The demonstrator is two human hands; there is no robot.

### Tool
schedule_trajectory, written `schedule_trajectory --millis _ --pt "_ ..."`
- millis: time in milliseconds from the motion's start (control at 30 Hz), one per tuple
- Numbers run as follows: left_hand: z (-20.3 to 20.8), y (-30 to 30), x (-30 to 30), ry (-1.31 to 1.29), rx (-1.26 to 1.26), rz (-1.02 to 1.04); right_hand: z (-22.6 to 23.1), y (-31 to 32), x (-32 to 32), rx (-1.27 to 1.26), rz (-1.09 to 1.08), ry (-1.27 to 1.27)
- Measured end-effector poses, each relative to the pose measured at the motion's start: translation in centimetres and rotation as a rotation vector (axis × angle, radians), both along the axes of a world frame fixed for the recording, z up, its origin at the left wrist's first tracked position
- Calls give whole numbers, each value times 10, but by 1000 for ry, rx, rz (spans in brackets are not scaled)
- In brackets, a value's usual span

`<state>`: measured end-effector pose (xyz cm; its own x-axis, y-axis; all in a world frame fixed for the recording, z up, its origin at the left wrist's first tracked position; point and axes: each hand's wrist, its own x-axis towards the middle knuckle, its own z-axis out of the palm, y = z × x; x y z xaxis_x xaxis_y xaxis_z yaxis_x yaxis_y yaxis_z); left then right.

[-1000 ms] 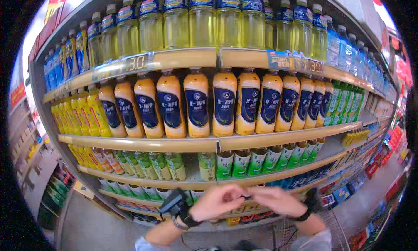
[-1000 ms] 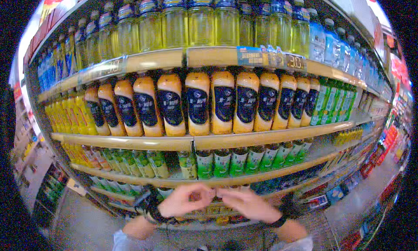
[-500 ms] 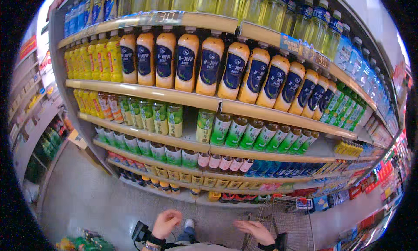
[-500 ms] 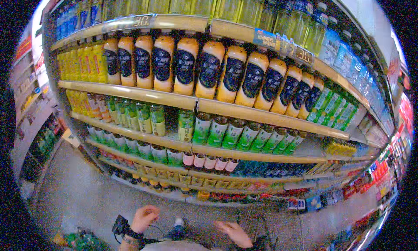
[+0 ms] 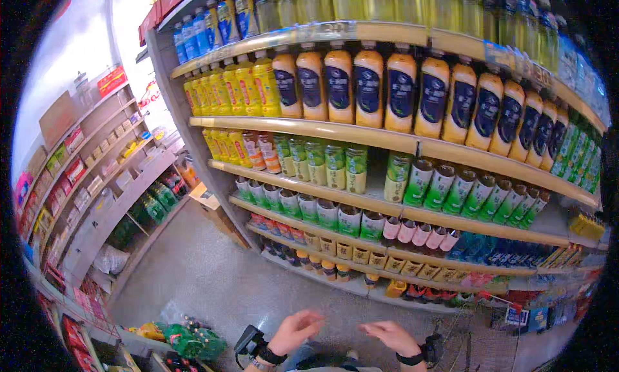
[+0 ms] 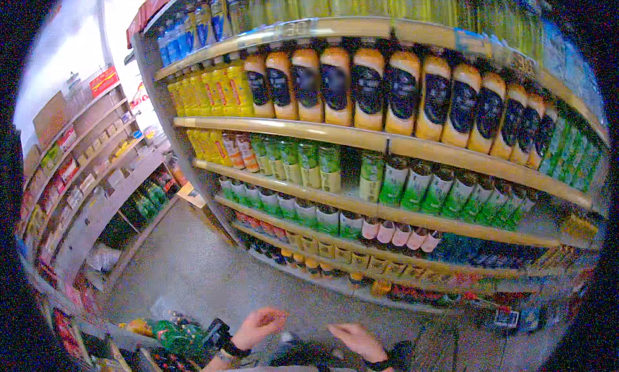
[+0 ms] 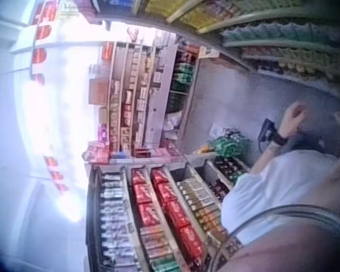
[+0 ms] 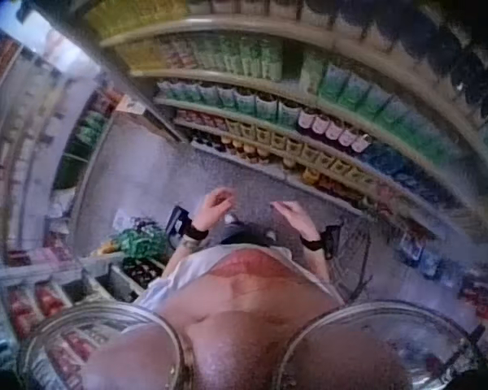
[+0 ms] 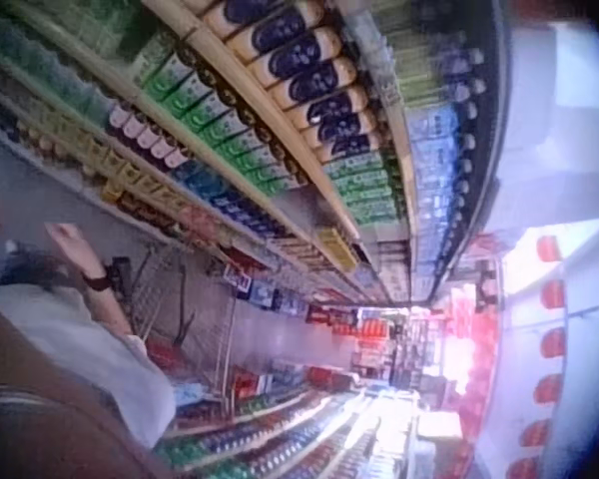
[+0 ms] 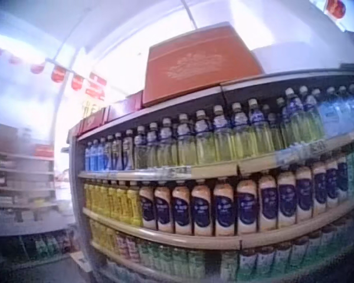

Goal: The recorder takes drink bottles from a supermarket shelf and wipes them with a cloth before returning them.

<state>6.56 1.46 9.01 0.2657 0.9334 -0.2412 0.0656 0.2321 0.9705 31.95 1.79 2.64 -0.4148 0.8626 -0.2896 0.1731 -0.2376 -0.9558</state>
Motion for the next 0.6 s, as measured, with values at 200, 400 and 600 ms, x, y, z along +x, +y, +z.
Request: schedule_trajectory --millis 200,400,600 --pt "-19 -6 -82 -55 -69 139 12 27 -69 -41 186 -161" --pt "-8 -4 -184 -11 -16 222 17 73 -195 -44 354 -298" --pt "7 -13 -290 -23 93 494 64 98 -352 197 600 -151"
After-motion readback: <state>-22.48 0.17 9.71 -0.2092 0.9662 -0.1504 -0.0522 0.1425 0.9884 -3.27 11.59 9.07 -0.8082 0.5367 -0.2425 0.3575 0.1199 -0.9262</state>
